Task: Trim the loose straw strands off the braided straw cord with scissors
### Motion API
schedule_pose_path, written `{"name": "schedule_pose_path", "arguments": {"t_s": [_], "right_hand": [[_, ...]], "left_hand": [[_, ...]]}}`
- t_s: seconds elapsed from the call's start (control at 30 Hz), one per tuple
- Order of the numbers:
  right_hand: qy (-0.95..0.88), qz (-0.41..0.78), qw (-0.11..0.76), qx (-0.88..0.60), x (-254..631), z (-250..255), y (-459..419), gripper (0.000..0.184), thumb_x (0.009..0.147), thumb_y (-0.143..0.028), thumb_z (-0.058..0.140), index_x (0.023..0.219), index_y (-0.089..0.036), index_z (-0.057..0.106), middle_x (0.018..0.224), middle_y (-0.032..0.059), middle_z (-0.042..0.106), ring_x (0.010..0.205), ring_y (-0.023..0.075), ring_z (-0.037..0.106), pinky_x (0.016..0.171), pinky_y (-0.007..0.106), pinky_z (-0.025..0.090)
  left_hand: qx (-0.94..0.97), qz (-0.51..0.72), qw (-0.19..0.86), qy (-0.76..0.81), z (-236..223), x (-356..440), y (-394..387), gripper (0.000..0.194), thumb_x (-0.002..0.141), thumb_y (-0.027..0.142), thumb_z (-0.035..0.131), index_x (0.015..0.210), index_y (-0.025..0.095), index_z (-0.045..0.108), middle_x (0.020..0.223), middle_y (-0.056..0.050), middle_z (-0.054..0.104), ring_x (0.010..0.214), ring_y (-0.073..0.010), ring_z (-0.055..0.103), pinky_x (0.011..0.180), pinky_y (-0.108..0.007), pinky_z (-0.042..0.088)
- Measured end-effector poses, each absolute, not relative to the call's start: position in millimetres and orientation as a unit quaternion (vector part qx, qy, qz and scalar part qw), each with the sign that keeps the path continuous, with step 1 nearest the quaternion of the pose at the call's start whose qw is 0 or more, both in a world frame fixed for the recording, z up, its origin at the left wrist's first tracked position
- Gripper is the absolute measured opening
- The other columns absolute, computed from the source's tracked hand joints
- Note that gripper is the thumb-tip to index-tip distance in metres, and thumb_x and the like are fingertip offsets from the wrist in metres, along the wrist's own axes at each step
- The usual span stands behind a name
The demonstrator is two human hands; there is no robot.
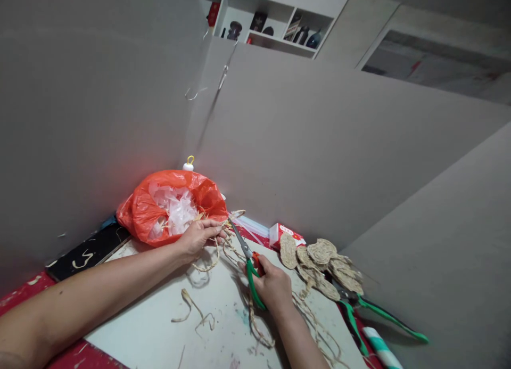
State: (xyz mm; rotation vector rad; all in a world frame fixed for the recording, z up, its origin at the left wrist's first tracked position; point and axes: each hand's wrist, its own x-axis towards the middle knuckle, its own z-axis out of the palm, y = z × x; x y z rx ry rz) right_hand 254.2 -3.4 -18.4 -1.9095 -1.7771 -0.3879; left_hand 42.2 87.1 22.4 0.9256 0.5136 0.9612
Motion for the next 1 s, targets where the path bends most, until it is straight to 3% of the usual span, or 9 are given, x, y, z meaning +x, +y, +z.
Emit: {"name": "schedule_pose_path", "arguments": {"t_s": [0.2,0.5,0.7,1.0], "right_hand": [[-0.661,-0.141,0.255,-0.692,255.7,-16.8,-3.2,0.028,0.079,-0.049,0.051,0.080,-0.023,0.060,0.055,-0.0025,0.057,0.045,0.0133,0.050,0.048,0.024,0.030],[-0.702,-0.112,0.212,-0.671,257.3,-17.5,-2.4,0.026,0.079,-0.041,0.052,0.097,-0.022,0.053,0.069,0.0000,0.063,0.060,0.0182,0.058,0.056,0.026,0.035],[-0.722,-0.158,0.190,-0.647,257.4,-12.7,-1.5,0.025,0.079,-0.038,0.053,0.098,-0.021,0.053,0.079,0.0038,0.067,0.071,0.0213,0.061,0.065,0.029,0.038],[-0.713,-0.239,0.232,-0.617,260.1,-11.9,0.6,0.024,0.078,-0.036,0.055,0.097,-0.020,0.057,0.088,0.0061,0.069,0.078,0.0205,0.064,0.072,0.030,0.039]], "left_hand": [[0.408,0.455,0.743,0.272,23.8,40.1,90.6,0.027,0.053,0.020,0.081,0.068,0.012,0.059,0.060,0.001,0.061,0.053,-0.0062,0.053,0.057,-0.019,0.041],[0.405,0.473,0.723,0.300,22.9,37.3,97.3,0.029,0.055,0.023,0.079,0.074,0.014,0.059,0.061,0.002,0.061,0.049,-0.0076,0.054,0.049,-0.019,0.036],[0.400,0.467,0.731,0.297,19.9,36.8,101.9,0.031,0.051,0.023,0.081,0.072,0.014,0.060,0.062,0.000,0.063,0.053,-0.0086,0.056,0.050,-0.019,0.036],[0.432,0.444,0.727,0.297,17.9,38.0,98.0,0.027,0.052,0.018,0.078,0.075,0.012,0.066,0.059,0.001,0.060,0.047,-0.0046,0.046,0.047,-0.018,0.032]]}}
